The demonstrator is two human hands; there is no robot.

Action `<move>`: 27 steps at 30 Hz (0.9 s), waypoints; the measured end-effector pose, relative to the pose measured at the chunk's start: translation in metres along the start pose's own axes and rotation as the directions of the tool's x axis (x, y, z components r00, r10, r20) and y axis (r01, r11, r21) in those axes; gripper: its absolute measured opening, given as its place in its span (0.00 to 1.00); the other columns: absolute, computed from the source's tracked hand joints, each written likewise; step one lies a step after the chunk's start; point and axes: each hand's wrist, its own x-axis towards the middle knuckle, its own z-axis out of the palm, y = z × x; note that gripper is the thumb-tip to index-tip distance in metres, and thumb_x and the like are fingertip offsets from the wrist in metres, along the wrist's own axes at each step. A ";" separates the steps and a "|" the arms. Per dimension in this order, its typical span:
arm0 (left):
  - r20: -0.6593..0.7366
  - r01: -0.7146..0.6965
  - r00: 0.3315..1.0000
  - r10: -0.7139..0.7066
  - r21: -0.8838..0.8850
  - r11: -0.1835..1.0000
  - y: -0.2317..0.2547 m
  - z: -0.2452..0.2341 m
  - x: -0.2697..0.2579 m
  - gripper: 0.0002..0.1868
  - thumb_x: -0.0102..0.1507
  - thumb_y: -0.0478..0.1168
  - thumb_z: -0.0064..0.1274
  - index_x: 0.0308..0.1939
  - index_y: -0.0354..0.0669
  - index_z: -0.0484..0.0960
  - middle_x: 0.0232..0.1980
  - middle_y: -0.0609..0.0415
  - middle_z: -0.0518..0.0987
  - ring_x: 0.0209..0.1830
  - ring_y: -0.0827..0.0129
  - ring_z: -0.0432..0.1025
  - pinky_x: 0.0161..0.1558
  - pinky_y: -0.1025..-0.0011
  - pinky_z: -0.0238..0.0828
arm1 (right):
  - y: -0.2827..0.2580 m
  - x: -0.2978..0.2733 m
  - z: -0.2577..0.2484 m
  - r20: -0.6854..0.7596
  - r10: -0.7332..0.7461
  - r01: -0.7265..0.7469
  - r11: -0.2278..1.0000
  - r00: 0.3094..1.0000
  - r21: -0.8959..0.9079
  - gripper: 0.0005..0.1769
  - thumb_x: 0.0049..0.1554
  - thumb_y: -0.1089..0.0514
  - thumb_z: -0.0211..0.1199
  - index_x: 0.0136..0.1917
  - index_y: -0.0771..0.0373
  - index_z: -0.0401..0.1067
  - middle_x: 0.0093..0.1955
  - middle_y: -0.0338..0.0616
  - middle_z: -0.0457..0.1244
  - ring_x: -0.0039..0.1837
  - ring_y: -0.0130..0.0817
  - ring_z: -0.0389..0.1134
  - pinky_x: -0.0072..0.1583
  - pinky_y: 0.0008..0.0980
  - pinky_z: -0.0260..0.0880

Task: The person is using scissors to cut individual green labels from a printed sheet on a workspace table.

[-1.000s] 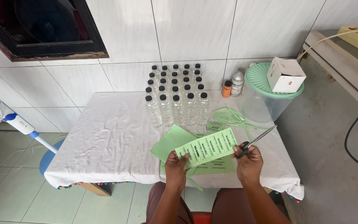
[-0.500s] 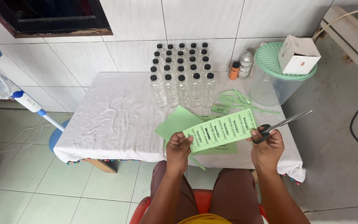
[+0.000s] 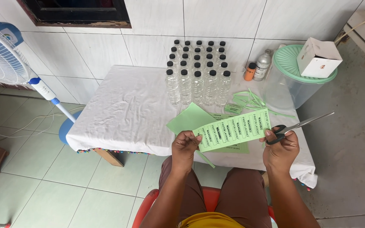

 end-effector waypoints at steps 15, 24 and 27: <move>-0.020 -0.028 0.999 0.028 0.007 1.000 0.030 -0.004 -0.010 0.06 0.62 0.27 0.59 0.41 0.29 0.78 0.32 0.51 0.76 0.29 0.72 0.76 0.31 0.77 0.81 | -0.009 -0.011 0.016 0.011 -0.026 0.026 0.999 1.000 0.027 0.14 0.53 0.75 0.72 0.46 0.65 0.68 0.41 0.49 0.68 0.38 0.34 0.72 0.36 0.31 0.77; -0.082 -0.025 0.996 0.021 -0.054 0.998 0.027 -0.017 -0.008 0.04 0.63 0.26 0.57 0.41 0.31 0.78 0.31 0.51 0.75 0.28 0.72 0.75 0.29 0.77 0.79 | -0.003 -0.021 0.021 0.055 0.020 -0.017 0.999 0.998 -0.050 0.14 0.51 0.75 0.72 0.46 0.70 0.70 0.38 0.53 0.68 0.36 0.36 0.73 0.37 0.33 0.77; -0.091 -0.002 0.996 -0.004 -0.074 0.997 0.026 -0.019 -0.008 0.04 0.63 0.26 0.57 0.40 0.30 0.78 0.31 0.51 0.75 0.28 0.72 0.75 0.28 0.77 0.78 | 0.001 -0.020 0.015 0.074 0.022 -0.017 0.997 0.997 -0.074 0.13 0.50 0.76 0.71 0.46 0.72 0.70 0.38 0.56 0.68 0.36 0.38 0.73 0.37 0.35 0.78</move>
